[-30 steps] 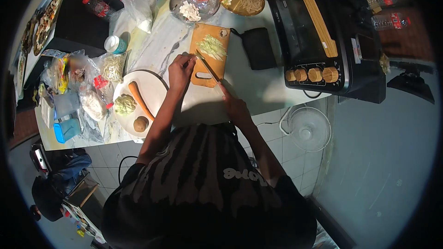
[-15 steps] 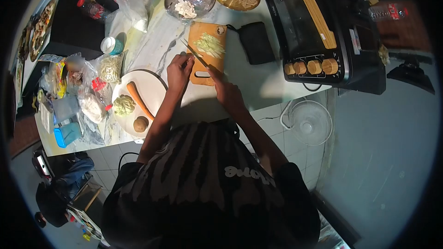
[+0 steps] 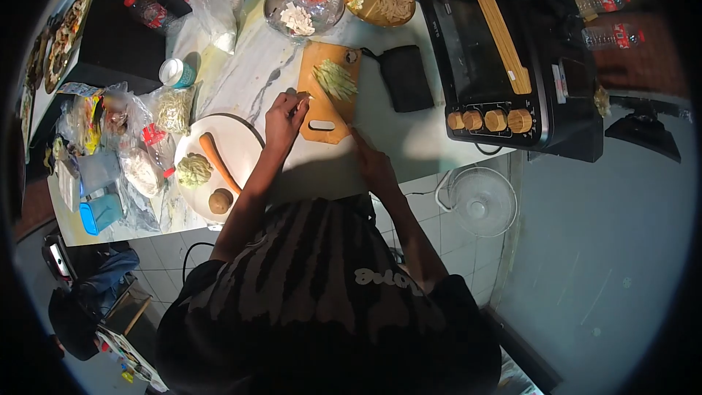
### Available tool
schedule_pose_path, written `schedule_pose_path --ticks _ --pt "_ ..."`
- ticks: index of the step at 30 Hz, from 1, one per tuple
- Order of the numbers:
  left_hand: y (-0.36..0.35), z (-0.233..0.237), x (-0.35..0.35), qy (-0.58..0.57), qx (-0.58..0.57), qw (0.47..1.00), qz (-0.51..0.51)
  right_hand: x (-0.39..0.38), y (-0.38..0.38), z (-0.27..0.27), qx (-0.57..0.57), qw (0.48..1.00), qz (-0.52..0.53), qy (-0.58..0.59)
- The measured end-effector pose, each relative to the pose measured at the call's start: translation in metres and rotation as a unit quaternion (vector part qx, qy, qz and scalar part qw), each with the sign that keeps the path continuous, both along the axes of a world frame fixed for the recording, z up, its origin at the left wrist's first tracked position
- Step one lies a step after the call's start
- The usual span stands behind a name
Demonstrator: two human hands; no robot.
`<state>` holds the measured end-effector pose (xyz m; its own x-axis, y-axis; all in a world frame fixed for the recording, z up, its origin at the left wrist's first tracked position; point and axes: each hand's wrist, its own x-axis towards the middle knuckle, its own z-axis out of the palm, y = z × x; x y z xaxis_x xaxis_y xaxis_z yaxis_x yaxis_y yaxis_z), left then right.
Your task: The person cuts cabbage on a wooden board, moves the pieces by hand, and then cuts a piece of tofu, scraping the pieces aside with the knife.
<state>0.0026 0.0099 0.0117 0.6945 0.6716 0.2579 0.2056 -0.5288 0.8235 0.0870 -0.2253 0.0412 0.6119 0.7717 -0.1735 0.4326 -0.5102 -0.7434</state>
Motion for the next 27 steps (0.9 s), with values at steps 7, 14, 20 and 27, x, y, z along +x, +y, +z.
schedule_pose_path --ticks 7,14,20,27 --pt "-0.002 -0.003 -0.001 0.002 0.019 1.000 -0.005 -0.001 0.019 0.036 -0.084 0.994 -0.036 0.061" --pt "-0.003 0.011 -0.007 0.032 0.113 0.993 -0.029 0.000 0.002 -0.001 0.062 0.994 -0.086 0.039" --pt "-0.013 0.019 -0.010 -0.004 0.081 0.996 -0.042 -0.001 -0.018 0.015 0.131 0.978 -0.148 0.064" --pt "-0.078 0.022 0.003 0.003 -0.257 0.903 -0.343 -0.012 -0.076 0.011 0.180 0.969 -0.165 -0.026"
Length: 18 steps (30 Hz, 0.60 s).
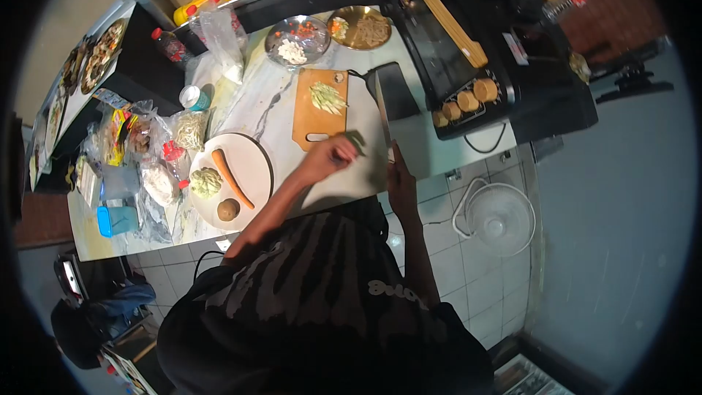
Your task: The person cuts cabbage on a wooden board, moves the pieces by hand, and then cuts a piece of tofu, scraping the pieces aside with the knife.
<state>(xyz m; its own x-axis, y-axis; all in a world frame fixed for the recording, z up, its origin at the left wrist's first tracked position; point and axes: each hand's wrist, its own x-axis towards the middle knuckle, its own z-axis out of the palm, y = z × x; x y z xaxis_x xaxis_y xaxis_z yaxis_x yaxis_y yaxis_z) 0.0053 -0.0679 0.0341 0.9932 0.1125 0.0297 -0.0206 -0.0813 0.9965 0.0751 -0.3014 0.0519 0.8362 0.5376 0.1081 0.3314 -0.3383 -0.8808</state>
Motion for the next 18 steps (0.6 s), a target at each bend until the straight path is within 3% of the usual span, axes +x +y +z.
schedule_pose_path --ticks 1,3,5,6,9,11,13,18 --pt "-0.015 0.011 0.001 0.002 -0.034 0.992 -0.123 -0.004 -0.009 0.005 -0.010 1.000 -0.004 -0.001" --pt "-0.034 0.049 -0.001 0.023 -0.042 0.978 -0.201 -0.016 -0.025 0.023 -0.052 0.998 -0.029 0.035" --pt "-0.027 0.054 0.009 0.000 0.092 0.990 -0.106 -0.018 -0.044 0.025 -0.073 0.995 -0.035 0.050" --pt "-0.022 0.035 0.012 -0.033 0.132 0.991 0.004 -0.021 -0.052 0.027 -0.108 0.988 -0.058 0.090" --pt "-0.007 0.014 0.007 -0.034 0.311 0.910 0.270 -0.030 -0.066 0.018 -0.077 0.984 -0.102 0.127" --pt "-0.005 -0.008 0.000 0.002 0.305 0.914 0.269 -0.032 -0.079 0.011 -0.081 0.988 -0.079 0.107" --pt "-0.018 -0.018 -0.003 -0.012 0.434 0.860 0.268 -0.035 -0.080 0.012 -0.071 0.989 -0.069 0.108" --pt "-0.035 -0.034 -0.002 -0.016 0.488 0.827 0.279 -0.026 -0.087 -0.020 -0.059 0.991 0.026 0.115"
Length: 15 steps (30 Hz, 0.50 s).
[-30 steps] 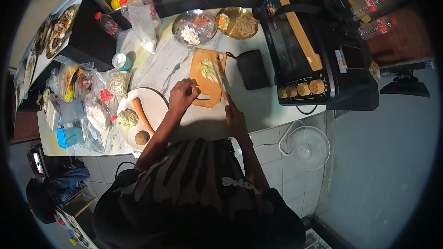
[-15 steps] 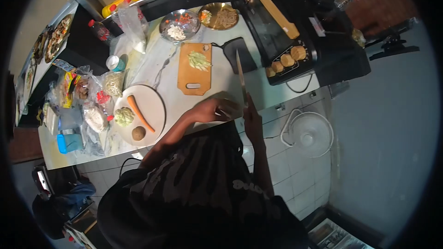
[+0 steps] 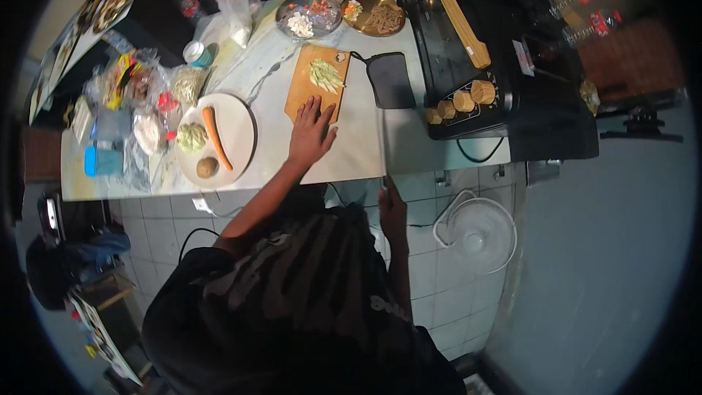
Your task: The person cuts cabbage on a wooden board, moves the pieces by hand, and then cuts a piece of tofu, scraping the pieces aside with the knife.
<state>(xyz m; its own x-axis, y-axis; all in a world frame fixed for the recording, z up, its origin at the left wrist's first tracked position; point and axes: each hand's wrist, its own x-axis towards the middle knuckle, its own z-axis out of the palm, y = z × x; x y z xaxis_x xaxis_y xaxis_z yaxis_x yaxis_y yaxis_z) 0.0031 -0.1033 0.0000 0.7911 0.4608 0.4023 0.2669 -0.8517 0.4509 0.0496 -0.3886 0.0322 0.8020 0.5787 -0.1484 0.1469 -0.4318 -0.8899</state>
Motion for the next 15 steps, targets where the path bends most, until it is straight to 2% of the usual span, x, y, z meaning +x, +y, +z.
schedule_pose_path --ticks 1,3,5,8,9,11,15 --pt "0.002 -0.002 -0.003 -0.002 -0.002 1.000 0.017 0.004 0.001 -0.002 0.011 0.999 0.026 -0.020" --pt "-0.001 -0.001 -0.008 -0.014 -0.044 0.999 0.016 0.009 0.002 -0.001 0.048 0.997 0.052 0.040" --pt "-0.009 0.009 -0.014 -0.025 -0.014 0.998 0.055 0.017 0.007 0.018 0.026 0.994 0.087 0.057" --pt "-0.023 0.004 -0.022 -0.033 -0.009 0.996 0.078 0.028 0.016 0.017 0.018 0.990 0.142 -0.009" --pt "-0.027 0.006 -0.027 -0.027 -0.029 0.998 0.053 0.030 0.017 0.009 0.076 0.980 0.157 -0.098" --pt "-0.035 0.006 -0.036 -0.024 0.001 0.999 0.046 0.035 0.015 -0.002 0.083 0.984 0.152 -0.035" --pt "-0.042 0.006 -0.045 -0.062 0.001 0.996 0.069 0.037 0.011 -0.009 0.062 0.985 0.158 -0.022"
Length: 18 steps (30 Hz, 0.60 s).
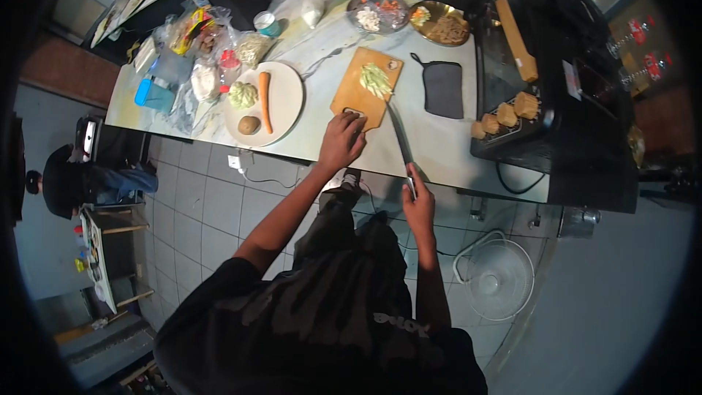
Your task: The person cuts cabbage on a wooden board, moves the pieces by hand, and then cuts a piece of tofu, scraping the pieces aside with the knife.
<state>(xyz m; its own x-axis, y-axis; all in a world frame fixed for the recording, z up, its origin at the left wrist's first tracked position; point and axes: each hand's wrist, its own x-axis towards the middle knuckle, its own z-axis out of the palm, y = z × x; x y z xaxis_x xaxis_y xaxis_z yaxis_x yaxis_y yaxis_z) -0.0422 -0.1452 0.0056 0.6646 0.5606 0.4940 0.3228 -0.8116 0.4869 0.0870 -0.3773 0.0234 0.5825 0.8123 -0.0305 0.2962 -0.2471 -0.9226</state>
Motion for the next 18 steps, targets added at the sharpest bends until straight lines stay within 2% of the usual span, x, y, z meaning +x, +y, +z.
schedule_pose_path --ticks 3,4,6,10,16,18 --pt "0.001 -0.001 -0.001 -0.020 0.000 1.000 -0.001 0.001 -0.001 -0.017 0.037 0.999 -0.004 -0.030" --pt "0.001 -0.001 -0.002 -0.015 0.003 1.000 0.002 0.000 -0.002 -0.016 -0.014 0.998 -0.023 0.053" --pt "-0.001 0.000 -0.004 0.001 0.000 1.000 0.006 -0.001 -0.003 -0.015 -0.016 0.995 -0.023 0.097" --pt "-0.003 0.000 -0.005 0.020 0.009 1.000 0.019 -0.001 -0.002 -0.025 0.023 0.994 -0.033 0.102" --pt "-0.004 0.002 -0.006 0.013 0.016 1.000 0.022 0.007 0.003 -0.011 -0.069 0.991 0.000 0.115" --pt "-0.003 0.003 -0.006 0.003 0.002 1.000 0.021 0.008 0.011 -0.013 -0.064 0.992 -0.008 0.104"
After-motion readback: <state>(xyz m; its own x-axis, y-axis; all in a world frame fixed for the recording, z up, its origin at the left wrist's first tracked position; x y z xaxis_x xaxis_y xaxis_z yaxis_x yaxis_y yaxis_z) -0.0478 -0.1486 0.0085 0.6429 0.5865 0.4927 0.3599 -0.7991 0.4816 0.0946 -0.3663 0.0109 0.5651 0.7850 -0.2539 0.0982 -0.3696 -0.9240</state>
